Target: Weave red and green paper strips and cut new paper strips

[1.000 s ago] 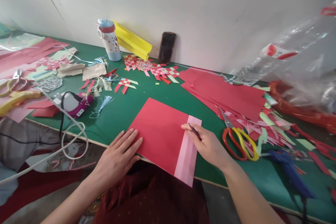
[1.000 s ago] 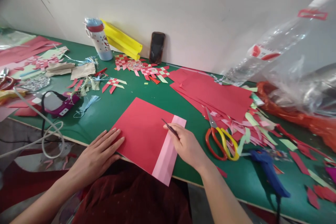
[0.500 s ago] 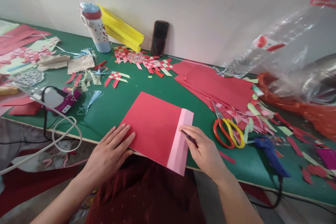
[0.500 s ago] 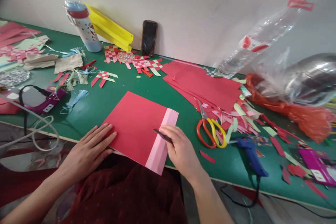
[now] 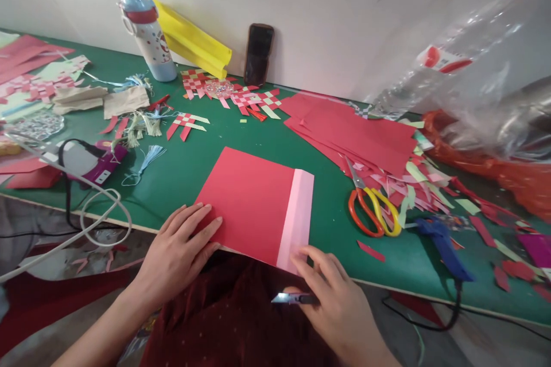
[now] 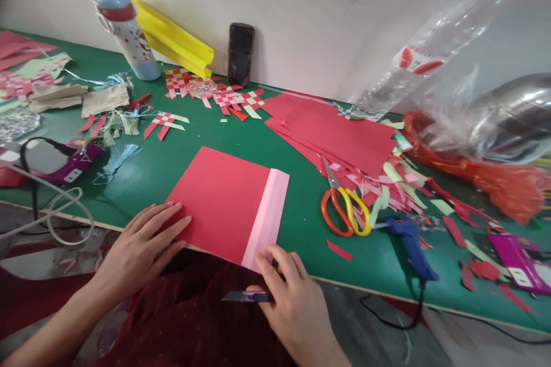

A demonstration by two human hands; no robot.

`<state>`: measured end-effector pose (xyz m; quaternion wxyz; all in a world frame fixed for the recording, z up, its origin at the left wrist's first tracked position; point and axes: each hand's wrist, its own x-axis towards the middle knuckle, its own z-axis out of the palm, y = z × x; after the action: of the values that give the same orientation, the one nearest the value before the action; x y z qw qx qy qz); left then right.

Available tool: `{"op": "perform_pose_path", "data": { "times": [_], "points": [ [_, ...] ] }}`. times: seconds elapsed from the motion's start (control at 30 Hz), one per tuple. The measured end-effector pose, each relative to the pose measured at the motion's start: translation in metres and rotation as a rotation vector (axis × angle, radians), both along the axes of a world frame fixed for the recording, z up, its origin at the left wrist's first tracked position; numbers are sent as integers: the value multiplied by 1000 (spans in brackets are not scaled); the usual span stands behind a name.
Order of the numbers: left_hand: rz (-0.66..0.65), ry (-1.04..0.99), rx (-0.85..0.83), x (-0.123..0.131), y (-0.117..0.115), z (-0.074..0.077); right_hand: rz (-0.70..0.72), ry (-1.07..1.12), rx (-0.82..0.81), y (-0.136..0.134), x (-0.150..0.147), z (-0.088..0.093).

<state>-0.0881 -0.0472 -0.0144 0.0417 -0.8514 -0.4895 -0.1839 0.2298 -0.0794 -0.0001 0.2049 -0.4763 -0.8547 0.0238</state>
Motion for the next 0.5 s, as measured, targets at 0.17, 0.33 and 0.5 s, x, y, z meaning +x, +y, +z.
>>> {"op": "perform_pose_path", "data": {
  "times": [0.17,0.33,0.5],
  "points": [
    [-43,-31,1,11,1,5,-68,-48,60,-6,9,-9],
    [-154,12,16,12,-1,3,-79,-18,23,-7,18,-14],
    [-265,9,30,-1,-5,2,-85,20,22,-8,21,-16]
  ]
}}
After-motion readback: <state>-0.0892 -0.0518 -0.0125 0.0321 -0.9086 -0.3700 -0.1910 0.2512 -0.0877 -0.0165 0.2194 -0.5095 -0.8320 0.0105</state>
